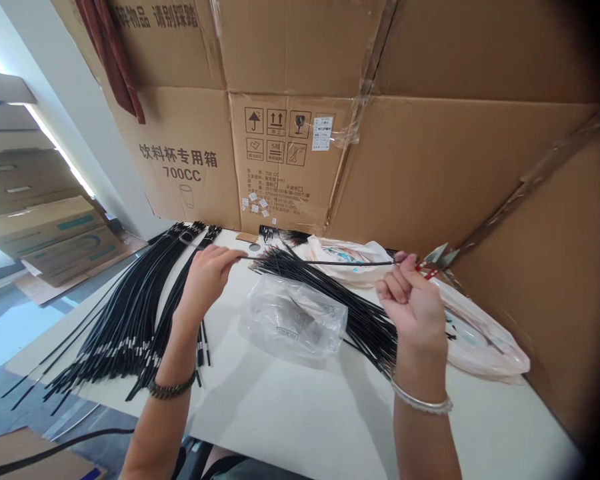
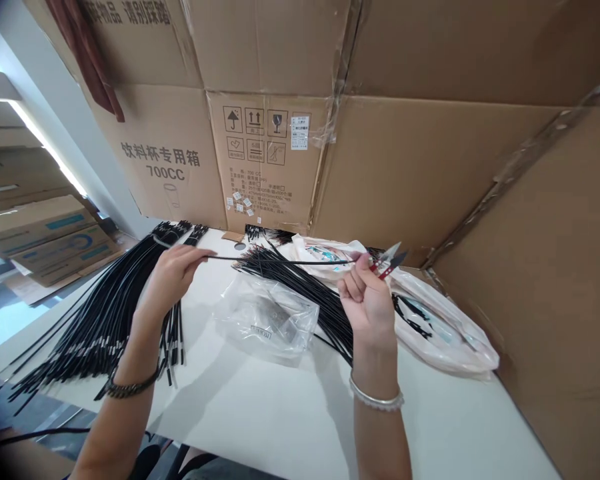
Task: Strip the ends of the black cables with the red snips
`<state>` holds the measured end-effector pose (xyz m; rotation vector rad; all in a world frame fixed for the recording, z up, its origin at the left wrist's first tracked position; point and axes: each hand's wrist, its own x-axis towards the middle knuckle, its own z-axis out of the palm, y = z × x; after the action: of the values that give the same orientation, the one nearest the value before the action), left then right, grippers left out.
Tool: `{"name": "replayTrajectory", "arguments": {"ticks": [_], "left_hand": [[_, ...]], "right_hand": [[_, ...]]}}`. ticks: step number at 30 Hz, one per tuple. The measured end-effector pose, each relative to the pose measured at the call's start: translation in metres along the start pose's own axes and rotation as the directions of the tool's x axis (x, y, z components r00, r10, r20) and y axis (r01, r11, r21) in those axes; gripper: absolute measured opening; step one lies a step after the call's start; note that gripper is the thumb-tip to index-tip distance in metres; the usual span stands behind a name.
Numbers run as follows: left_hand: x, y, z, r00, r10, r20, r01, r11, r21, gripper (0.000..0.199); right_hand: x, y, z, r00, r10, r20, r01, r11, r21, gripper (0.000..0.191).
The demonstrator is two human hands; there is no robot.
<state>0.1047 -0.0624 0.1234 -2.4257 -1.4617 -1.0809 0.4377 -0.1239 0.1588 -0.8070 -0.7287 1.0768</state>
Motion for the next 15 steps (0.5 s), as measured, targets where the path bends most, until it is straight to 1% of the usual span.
{"name": "replayTrajectory", "arguments": {"ticks": [1,2,3,4,5,8,9,11,12,15], "left_hand": [[0.016,0.002,0.004,1.0,0.019,-0.021,-0.019,1.0,0.017,0.031],[0.033,0.005,0.01,1.0,0.021,-0.019,-0.02,0.998,0.052,0.032],[0.051,0.01,0.019,0.999,0.019,0.048,-0.024,0.994,0.104,0.034],[0.067,0.015,0.03,0.984,0.026,0.177,-0.052,0.988,0.146,0.037],[0.083,0.021,0.043,0.965,0.052,0.257,-0.09,0.986,0.141,0.036],[0.117,0.042,0.09,0.902,0.115,0.417,-0.173,0.98,0.102,0.019],[0.125,0.048,0.106,0.875,0.139,0.463,-0.197,0.977,0.08,0.019],[0.134,0.06,0.137,0.824,0.182,0.537,-0.236,0.971,0.032,0.03],[0.137,0.064,0.15,0.797,0.205,0.569,-0.254,0.967,0.008,0.032],[0.141,0.07,0.182,0.706,0.266,0.656,-0.301,0.952,-0.062,0.032]], "right_hand": [[0.002,0.008,-0.012,0.997,0.049,-0.066,-0.048,0.999,0.005,0.024],[0.004,0.016,-0.024,0.985,0.108,-0.135,-0.11,0.994,-0.005,0.023],[0.005,0.024,-0.036,0.975,0.139,-0.174,-0.144,0.989,-0.017,0.022],[0.006,0.031,-0.049,0.967,0.152,-0.206,-0.161,0.987,-0.027,0.022],[0.006,0.036,-0.061,0.959,0.152,-0.24,-0.165,0.986,-0.035,0.023],[0.002,0.047,-0.097,0.928,0.135,-0.349,-0.163,0.985,-0.054,0.032],[-0.001,0.048,-0.107,0.916,0.12,-0.383,-0.155,0.986,-0.061,0.036],[-0.006,0.05,-0.123,0.891,0.08,-0.447,-0.128,0.989,-0.077,0.047],[-0.008,0.05,-0.129,0.877,0.055,-0.477,-0.11,0.99,-0.087,0.053],[-0.015,0.05,-0.141,0.846,0.001,-0.534,-0.073,0.991,-0.113,0.06]]}}
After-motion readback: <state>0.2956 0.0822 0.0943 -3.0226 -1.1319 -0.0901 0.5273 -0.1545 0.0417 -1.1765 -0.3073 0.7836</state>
